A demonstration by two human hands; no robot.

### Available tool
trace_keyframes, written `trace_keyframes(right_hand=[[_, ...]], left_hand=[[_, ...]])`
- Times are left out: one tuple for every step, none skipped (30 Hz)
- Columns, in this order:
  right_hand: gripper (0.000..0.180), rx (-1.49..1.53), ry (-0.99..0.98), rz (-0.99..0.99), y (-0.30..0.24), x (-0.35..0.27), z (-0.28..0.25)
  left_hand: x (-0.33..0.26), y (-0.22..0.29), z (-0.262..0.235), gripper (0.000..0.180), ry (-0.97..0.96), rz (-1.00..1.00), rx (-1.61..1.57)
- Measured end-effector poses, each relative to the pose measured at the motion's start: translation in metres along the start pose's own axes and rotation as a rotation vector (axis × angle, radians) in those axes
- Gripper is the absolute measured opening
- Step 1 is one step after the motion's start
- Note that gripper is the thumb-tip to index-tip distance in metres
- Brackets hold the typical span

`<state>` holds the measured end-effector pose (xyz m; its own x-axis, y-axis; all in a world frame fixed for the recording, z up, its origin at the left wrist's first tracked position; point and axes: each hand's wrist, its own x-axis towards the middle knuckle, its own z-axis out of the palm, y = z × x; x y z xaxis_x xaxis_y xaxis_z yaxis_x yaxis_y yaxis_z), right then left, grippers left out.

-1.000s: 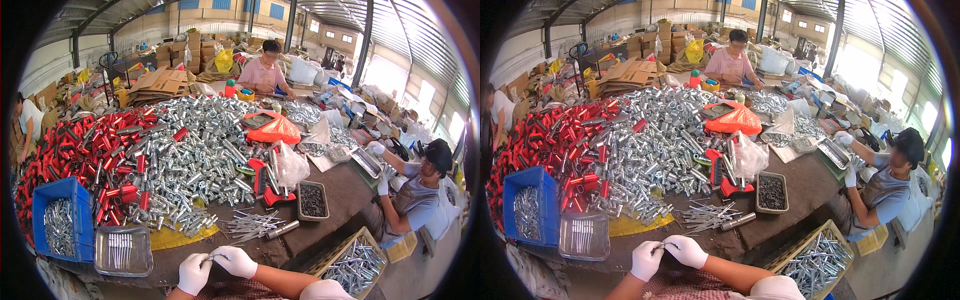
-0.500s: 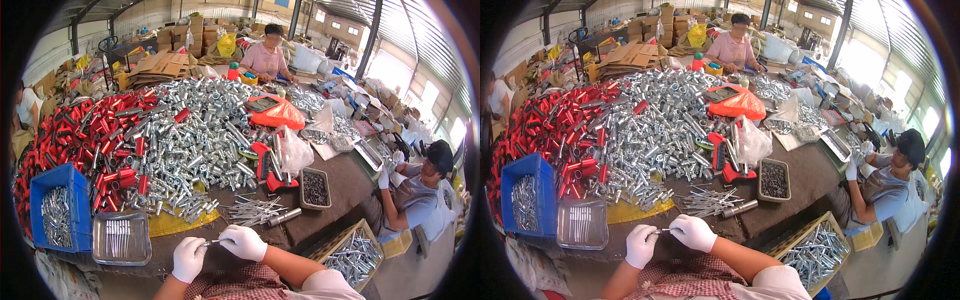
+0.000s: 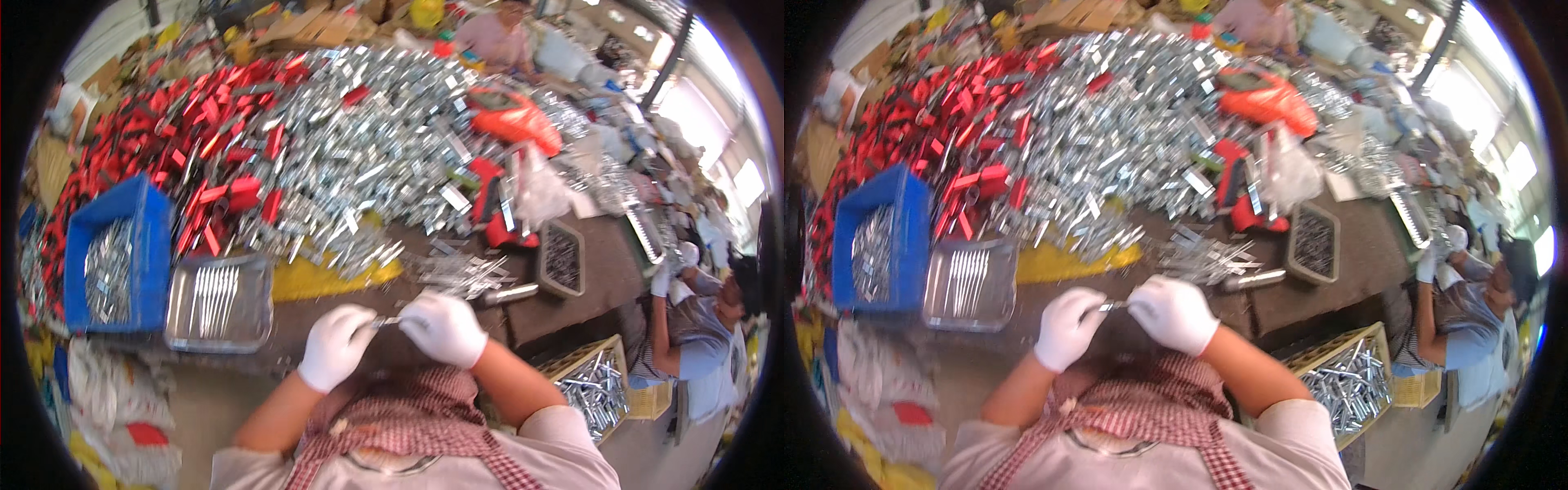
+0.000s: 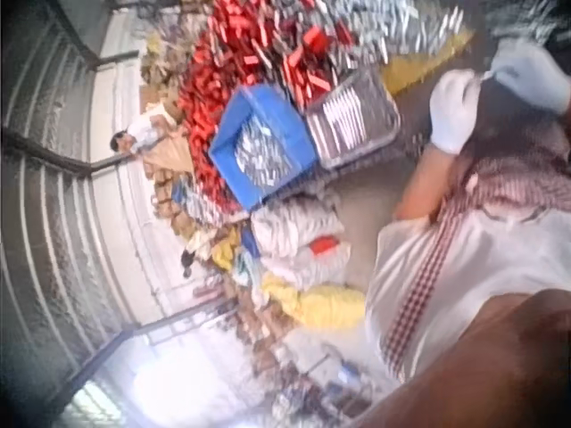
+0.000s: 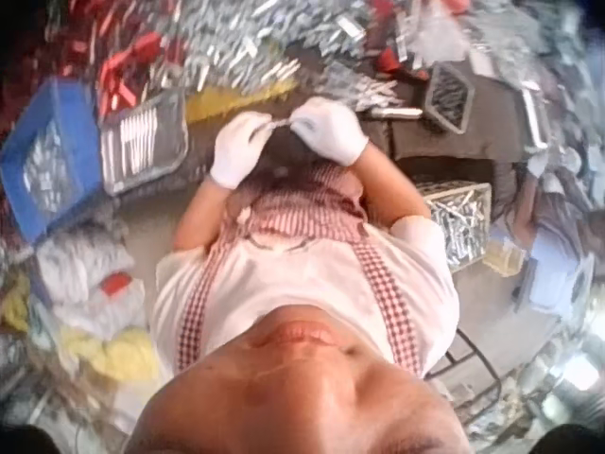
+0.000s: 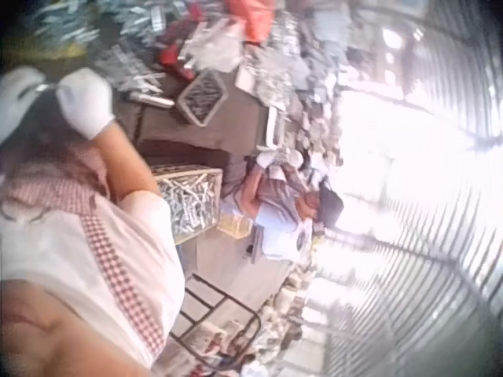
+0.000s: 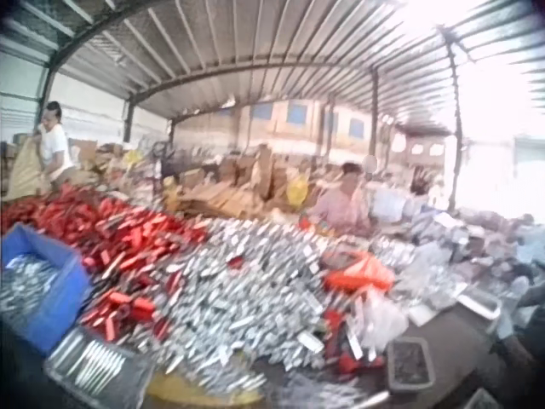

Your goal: Assembling small silver hardware components by inserting pins into tubes at a workbench.

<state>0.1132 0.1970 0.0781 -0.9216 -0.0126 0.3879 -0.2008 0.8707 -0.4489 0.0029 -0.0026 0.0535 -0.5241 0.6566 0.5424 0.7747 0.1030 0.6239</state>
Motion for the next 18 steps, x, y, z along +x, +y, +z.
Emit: trace_keyframes(right_hand=[[0.007, -0.002, 0.027, 0.009, -0.003, 0.002, -0.004], [0.006, 0.021, 0.052, 0.042, -0.002, 0.001, -0.003], [0.006, 0.074, 0.088, 0.039, 0.0, 0.003, -0.003], [0.006, 0.08, 0.053, 0.045, -0.002, 0.002, -0.003], [0.007, 0.083, 0.02, 0.049, -0.005, 0.001, -0.002], [0.007, 0.087, 0.012, 0.051, -0.006, 0.0, 0.001], [0.007, 0.085, 0.013, 0.045, -0.007, -0.001, 0.002], [0.007, 0.082, 0.015, 0.039, -0.008, -0.001, 0.003], [0.007, 0.082, 0.012, 0.04, -0.009, -0.002, 0.003], [0.008, 0.053, 0.018, 0.018, -0.01, -0.002, 0.004], [0.008, 0.023, 0.023, -0.004, -0.01, -0.002, 0.004], [0.008, 0.022, 0.022, -0.003, -0.011, -0.003, 0.004], [0.007, 0.008, 0.017, -0.01, -0.011, -0.004, 0.003], [0.007, -0.005, 0.012, -0.015, -0.011, -0.005, 0.004], [0.007, -0.008, 0.013, -0.016, -0.012, -0.005, 0.003], [0.006, -0.038, -0.017, -0.012, -0.012, -0.005, 0.004], [0.006, -0.069, -0.047, -0.008, -0.013, -0.005, 0.005], [0.006, -0.077, -0.044, -0.008, -0.012, -0.005, 0.007]], left_hand=[[0.0, 0.001, -0.002, 0.017, 0.002, 0.015, 0.0], [0.0, 0.003, -0.002, 0.017, -0.014, -0.011, -0.026], [0.004, 0.003, -0.002, 0.018, -0.021, -0.018, -0.052], [0.002, 0.004, -0.003, 0.019, -0.023, -0.016, -0.079], [-0.002, 0.004, -0.004, 0.019, -0.02, -0.039, -0.07], [-0.003, 0.004, -0.003, 0.02, -0.022, -0.037, -0.089], [-0.004, 0.004, -0.003, 0.02, -0.023, -0.033, -0.109], [-0.005, 0.004, -0.003, 0.02, -0.022, -0.037, -0.111], [-0.007, 0.004, -0.004, 0.021, -0.029, -0.028, -0.103], [-0.008, 0.003, -0.004, 0.021, -0.036, -0.019, -0.096], [-0.009, 0.003, -0.004, 0.021, -0.036, -0.021, -0.098], [-0.01, 0.003, -0.004, 0.021, -0.045, -0.009, -0.094], [-0.011, 0.003, -0.003, 0.021, -0.054, 0.002, -0.09], [-0.011, 0.004, -0.003, 0.021, -0.055, 0.002, -0.092], [-0.009, 0.005, -0.003, 0.021, -0.071, 0.03, -0.062], [-0.007, 0.006, -0.003, 0.021, -0.087, 0.058, -0.033], [-0.008, 0.005, -0.002, 0.021, -0.086, 0.061, -0.035], [-0.009, 0.002, 0.0, 0.019, -0.082, 0.07, -0.021]])
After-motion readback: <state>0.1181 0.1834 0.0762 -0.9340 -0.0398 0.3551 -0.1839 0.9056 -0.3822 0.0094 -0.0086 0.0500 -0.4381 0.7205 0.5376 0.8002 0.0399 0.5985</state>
